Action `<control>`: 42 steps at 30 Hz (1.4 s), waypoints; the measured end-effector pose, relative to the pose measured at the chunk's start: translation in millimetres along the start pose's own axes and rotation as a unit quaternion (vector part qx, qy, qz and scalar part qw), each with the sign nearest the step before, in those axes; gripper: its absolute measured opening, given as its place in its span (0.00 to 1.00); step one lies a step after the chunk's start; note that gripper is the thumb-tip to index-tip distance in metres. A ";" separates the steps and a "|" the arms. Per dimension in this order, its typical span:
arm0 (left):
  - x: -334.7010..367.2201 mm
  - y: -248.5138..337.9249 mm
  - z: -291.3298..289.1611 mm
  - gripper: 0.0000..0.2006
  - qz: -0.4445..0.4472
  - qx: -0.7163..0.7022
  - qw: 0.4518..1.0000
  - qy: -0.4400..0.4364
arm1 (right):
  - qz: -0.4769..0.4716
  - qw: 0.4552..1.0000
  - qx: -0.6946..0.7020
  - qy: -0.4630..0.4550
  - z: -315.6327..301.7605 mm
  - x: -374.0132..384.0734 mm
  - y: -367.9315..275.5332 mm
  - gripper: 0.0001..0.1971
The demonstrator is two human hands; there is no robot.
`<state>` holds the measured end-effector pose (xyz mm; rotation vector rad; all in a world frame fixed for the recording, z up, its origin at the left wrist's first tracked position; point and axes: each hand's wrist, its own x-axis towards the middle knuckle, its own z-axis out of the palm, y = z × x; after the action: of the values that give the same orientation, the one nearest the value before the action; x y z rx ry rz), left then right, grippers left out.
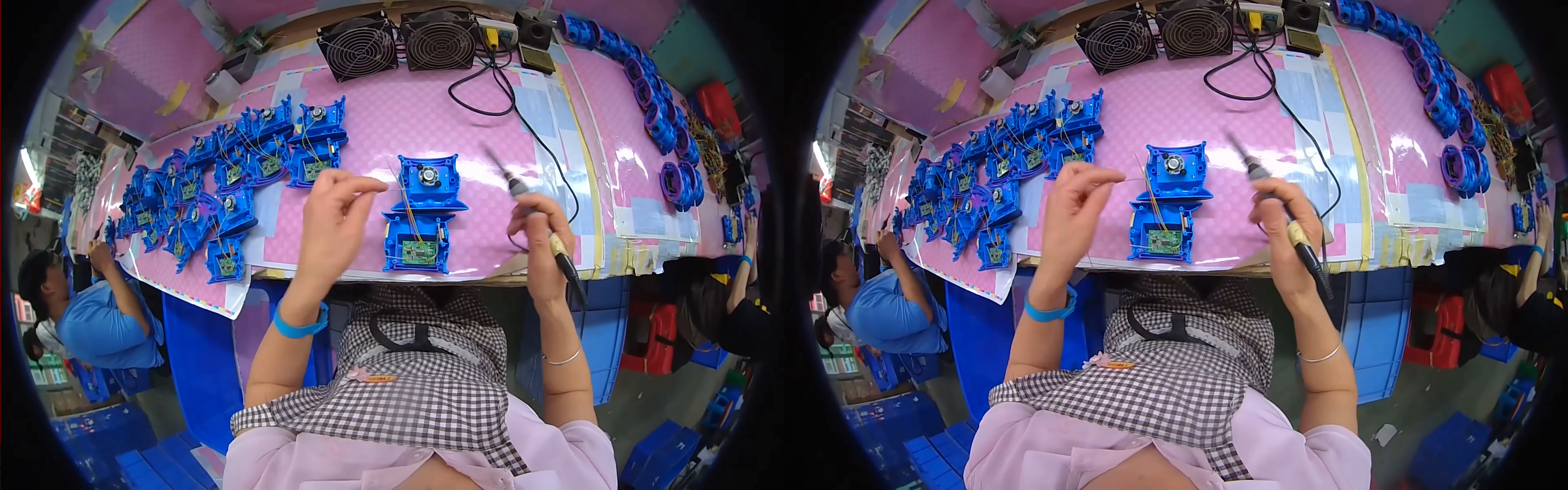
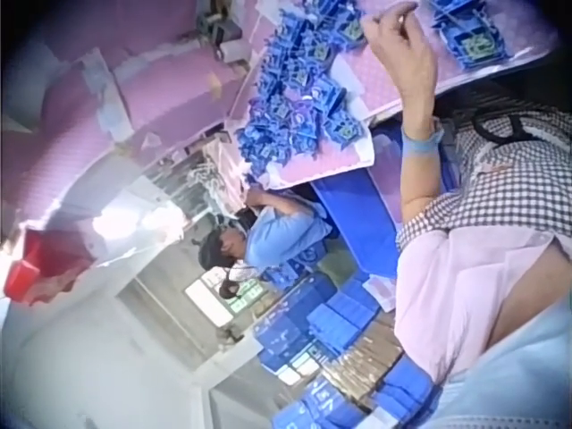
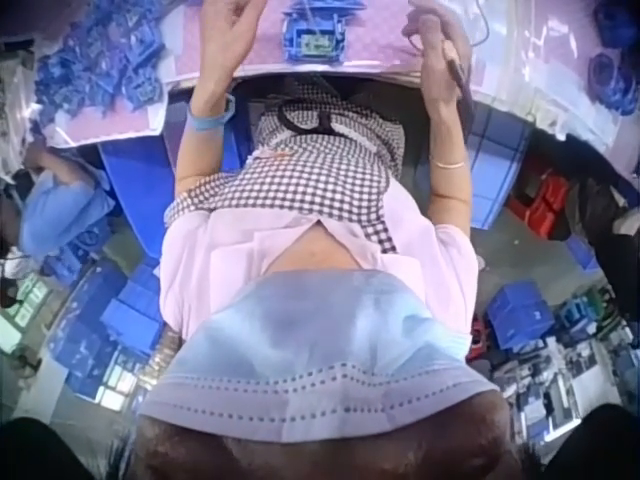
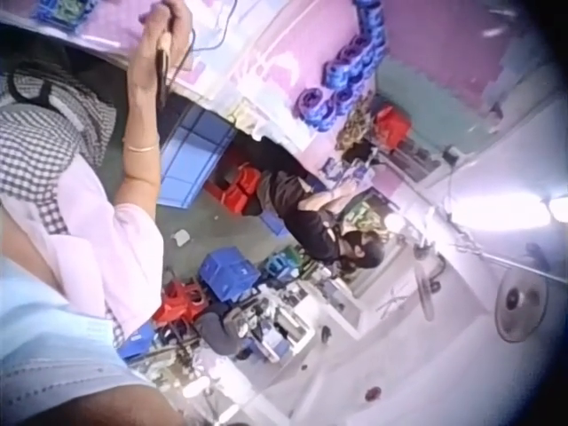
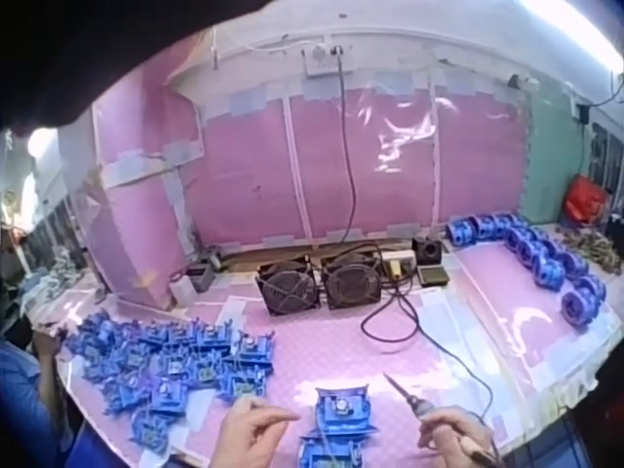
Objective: Soldering wires onto small blue electronic fan components at an assembly workbench.
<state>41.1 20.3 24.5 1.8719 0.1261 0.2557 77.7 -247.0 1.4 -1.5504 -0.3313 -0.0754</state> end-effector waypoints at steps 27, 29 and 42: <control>13.1 6.6 38.1 0.04 0.145 0.204 0.967 0.044 | 0.078 0.996 0.032 -0.019 27.3 -7.2 2.4 0.11; 11.9 6.6 38.5 0.04 0.148 0.205 0.967 0.041 | 0.052 0.998 0.038 -0.004 25.0 -8.0 0.2 0.11; 21.1 2.0 58.8 0.05 0.204 0.242 0.949 0.017 | 0.066 0.997 -0.040 0.003 9.4 5.9 -5.2 0.09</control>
<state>75.6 -30.2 11.6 2.3755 -0.1971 0.5824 80.4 -236.9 7.8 -1.6482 -0.2219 0.0096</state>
